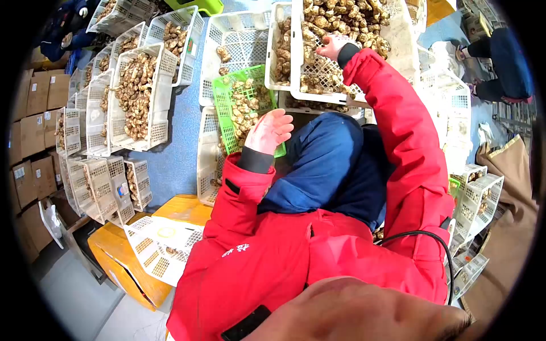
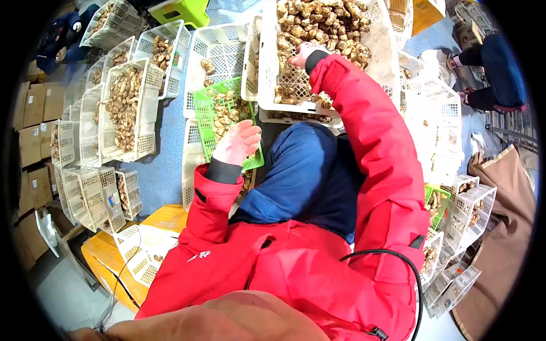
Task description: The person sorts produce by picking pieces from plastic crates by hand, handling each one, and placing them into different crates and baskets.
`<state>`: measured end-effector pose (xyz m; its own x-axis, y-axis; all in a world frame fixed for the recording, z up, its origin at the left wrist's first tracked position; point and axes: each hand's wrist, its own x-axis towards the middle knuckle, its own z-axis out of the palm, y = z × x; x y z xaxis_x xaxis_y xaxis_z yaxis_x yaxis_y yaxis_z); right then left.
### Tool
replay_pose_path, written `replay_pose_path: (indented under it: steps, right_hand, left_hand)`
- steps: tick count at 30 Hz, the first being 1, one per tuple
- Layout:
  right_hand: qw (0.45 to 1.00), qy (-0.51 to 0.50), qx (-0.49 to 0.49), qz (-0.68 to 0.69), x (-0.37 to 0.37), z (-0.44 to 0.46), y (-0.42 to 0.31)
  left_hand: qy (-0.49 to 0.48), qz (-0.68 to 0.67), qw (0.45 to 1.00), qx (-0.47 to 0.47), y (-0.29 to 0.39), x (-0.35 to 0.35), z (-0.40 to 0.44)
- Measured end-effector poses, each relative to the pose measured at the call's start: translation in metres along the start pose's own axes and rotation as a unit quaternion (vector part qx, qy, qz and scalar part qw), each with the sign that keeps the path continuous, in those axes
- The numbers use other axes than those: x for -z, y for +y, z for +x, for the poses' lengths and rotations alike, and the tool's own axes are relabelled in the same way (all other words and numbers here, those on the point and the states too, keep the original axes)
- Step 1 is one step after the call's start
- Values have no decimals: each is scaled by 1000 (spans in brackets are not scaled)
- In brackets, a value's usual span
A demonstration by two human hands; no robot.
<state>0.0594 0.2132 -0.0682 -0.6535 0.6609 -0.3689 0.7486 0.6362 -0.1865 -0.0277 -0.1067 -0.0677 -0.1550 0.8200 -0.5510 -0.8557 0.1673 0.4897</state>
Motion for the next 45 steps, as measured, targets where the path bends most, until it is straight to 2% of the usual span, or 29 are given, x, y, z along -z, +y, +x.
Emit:
replay_pose_path:
  steps: [2, 3, 6, 10, 11, 13, 14, 15, 16, 18, 21, 22, 23, 24, 26, 27, 30, 31, 32, 34, 35, 39, 40, 42, 43, 45]
  right_hand:
    - [996, -71, -43, -30, -9, 6, -11]
    - [995, -78, -31, -58, -16, 8, -17]
    - [994, -102, 8, -47, -31, 9, -34]
    - [995, -69, -15, -77, -42, 26, -31]
    - [994, -89, -67, 17, -36, 25, -23]
    - [977, -101, 168, 84, -27, 15, 1]
    - [916, -173, 80, 353, -15, -3, -2]
    - [780, -199, -31, 592, -3, -21, -6]
    - [796, -181, -28, 577, 11, -43, -12]
    - [769, -180, 22, 613, 32, -87, -27]
    - [811, -153, 34, 564, 52, -148, -65]
    - [843, -175, 27, 508, 64, -164, -79]
    - [920, -114, 112, 359, 61, -170, -87]
    - [961, -49, 190, 196, 56, -175, -93]
    - [901, -65, 226, 364, 47, -186, -104]
    - [885, -115, 211, 399, 38, -182, -101]
    - [899, -127, 170, 383, 46, -172, -89]
    - [951, -37, 168, 256, 51, -166, -83]
    - [900, -77, 112, 415, 34, -152, -71]
    - [846, -68, 91, 522, 41, -152, -70]
    - [827, -95, 94, 546, 39, -149, -69]
    - [782, -94, 188, 587, 32, -149, -91]
    - [772, -103, 191, 598, 25, -148, -96]
    - [728, -145, 211, 636, 19, -149, -103]
    - [673, -195, 178, 691, 20, -155, -106]
    - [639, -201, 173, 722, 17, -155, -106]
  left_hand:
    - [1, -9, 1000, 7, 1, -4, -2]
    - [38, 19, 999, 8, 3, -9, -3]
    - [-7, -14, 1000, -1, 2, 4, 2]
    - [-25, -35, 999, -3, 4, 10, 3]
    - [-27, -37, 999, -17, 7, 9, 1]
    - [-27, -34, 998, -42, 12, 8, -2]
    - [-28, -32, 998, -56, 14, 6, -2]
    - [17, 7, 997, -71, 18, -2, -3]
    - [6, 24, 996, -85, 22, -10, -4]
    - [-14, 55, 991, -117, 29, -26, -4]
    - [-34, 80, 987, -136, 32, -51, -3]
    - [-44, 71, 985, -148, 30, -59, -3]
    - [-47, 118, 978, -168, 25, -58, 1]
    - [-48, 164, 967, -189, 20, -57, 4]
    - [-47, 113, 985, -124, 18, -54, 1]
    - [-33, 112, 982, -148, 18, -53, 0]
    - [-6, 106, 985, -133, 32, -57, -20]
    - [28, 104, 989, -97, 33, -46, -14]
    - [57, 195, 972, -121, 38, -51, -20]
    - [54, 235, 960, -139, 40, -46, -19]
    - [58, 247, 959, -128, 42, -47, -19]
    - [93, 308, 942, -94, 40, -65, -25]
    - [96, 344, 927, -118, 35, -63, -24]
    - [110, 401, 894, -168, 29, -58, -20]
    - [106, 409, 893, -152, 28, -57, -21]
    - [97, 425, 891, -122, 38, -72, -33]
